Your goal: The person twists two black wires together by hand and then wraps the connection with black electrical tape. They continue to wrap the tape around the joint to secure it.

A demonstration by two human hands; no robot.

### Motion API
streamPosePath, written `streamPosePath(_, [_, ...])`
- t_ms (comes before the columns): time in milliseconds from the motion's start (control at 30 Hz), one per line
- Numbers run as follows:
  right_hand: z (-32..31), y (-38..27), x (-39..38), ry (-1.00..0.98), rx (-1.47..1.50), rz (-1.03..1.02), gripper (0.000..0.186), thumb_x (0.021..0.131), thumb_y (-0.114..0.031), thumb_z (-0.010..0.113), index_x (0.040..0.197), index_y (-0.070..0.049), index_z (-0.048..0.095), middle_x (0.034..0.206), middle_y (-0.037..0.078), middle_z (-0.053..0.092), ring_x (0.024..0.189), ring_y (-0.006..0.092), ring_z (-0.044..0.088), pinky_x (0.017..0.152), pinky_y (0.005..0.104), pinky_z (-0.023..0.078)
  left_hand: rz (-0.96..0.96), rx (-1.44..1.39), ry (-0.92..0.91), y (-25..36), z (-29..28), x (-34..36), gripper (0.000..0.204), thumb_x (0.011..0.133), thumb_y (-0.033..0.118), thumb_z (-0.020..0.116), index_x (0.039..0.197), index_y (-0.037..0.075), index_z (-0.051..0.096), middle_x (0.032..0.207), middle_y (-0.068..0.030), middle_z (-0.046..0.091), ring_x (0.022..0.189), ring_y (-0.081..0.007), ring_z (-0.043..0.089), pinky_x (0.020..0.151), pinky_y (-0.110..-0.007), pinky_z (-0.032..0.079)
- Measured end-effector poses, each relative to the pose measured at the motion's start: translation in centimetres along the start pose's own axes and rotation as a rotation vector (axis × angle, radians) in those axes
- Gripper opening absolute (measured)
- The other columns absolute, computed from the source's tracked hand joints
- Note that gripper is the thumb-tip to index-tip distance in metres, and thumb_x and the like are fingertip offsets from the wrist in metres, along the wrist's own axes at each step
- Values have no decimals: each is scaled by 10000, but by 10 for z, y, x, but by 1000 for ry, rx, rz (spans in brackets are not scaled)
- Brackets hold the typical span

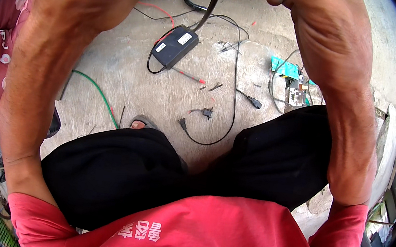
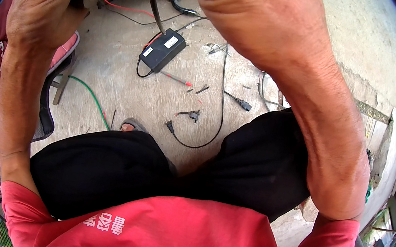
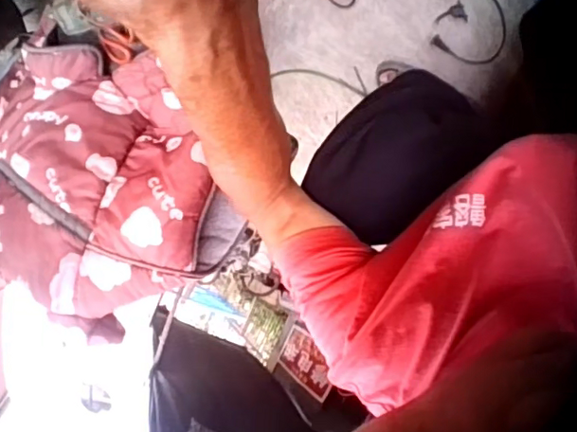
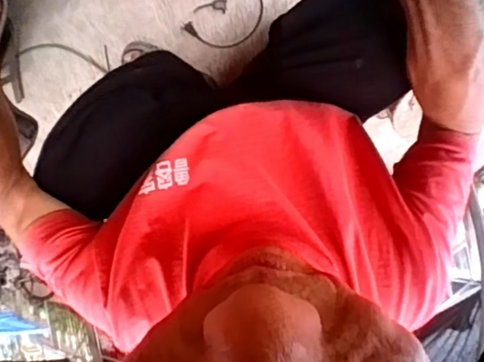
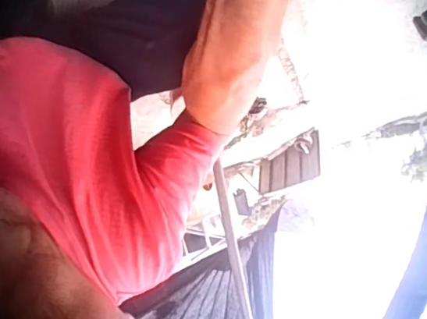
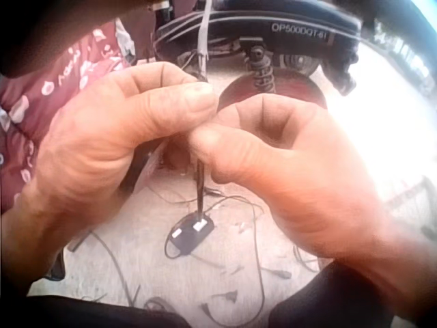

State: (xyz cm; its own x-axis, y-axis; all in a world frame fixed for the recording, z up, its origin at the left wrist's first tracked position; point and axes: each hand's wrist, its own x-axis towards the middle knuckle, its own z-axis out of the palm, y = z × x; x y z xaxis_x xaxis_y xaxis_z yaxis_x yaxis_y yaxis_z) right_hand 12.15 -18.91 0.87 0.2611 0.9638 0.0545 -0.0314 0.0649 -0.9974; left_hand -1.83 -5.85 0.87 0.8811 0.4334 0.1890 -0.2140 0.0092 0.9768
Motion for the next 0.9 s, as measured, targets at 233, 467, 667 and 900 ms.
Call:
streamPosePath(233, [-6, -6, 3, -32, -51, 93, 309, 901, -287, 725, 1024, -8, 675, 863, 15, 645, 790, 81, 538, 740, 217, 429, 44, -54, -32, -6, -3, 4, 206, 924, 225, 690, 942, 24, 646, 807, -42, 654, 705, -108, 575, 679, -237, 457])
streamPosePath(467, [-11, -8, 9, -101, 136, 233, 265, 903, -286, 715, 983, -36, 681, 785, -22, 592, 700, 57, 485, 659, 214, 397, 44, -45, -53, -7, -9, 3, 220, 930, 234, 691, 948, 19, 646, 811, -47, 651, 713, -108, 569, 674, -237, 464])
streamPosePath(667, [-13, -12, 10, -117, -43, 229, 219, 906, -255, 699, 938, -40, 673, 820, -2, 622, 716, 69, 522, 673, 218, 431, -115, 74, 18, 4, -6, 2, 251, 934, 256, 694, 964, 11, 649, 832, -52, 664, 721, -104, 571, 680, -231, 463])
streamPosePath(900, [-14, -5, 9, -121, -77, 101, 243, 896, -234, 692, 907, 5, 652, 867, 47, 656, 757, 101, 582, 698, 238, 483, -110, 50, -39, 2, -8, 3, 265, 941, 264, 684, 970, 2, 650, 845, -66, 681, 727, -105, 570, 686, -229, 463])
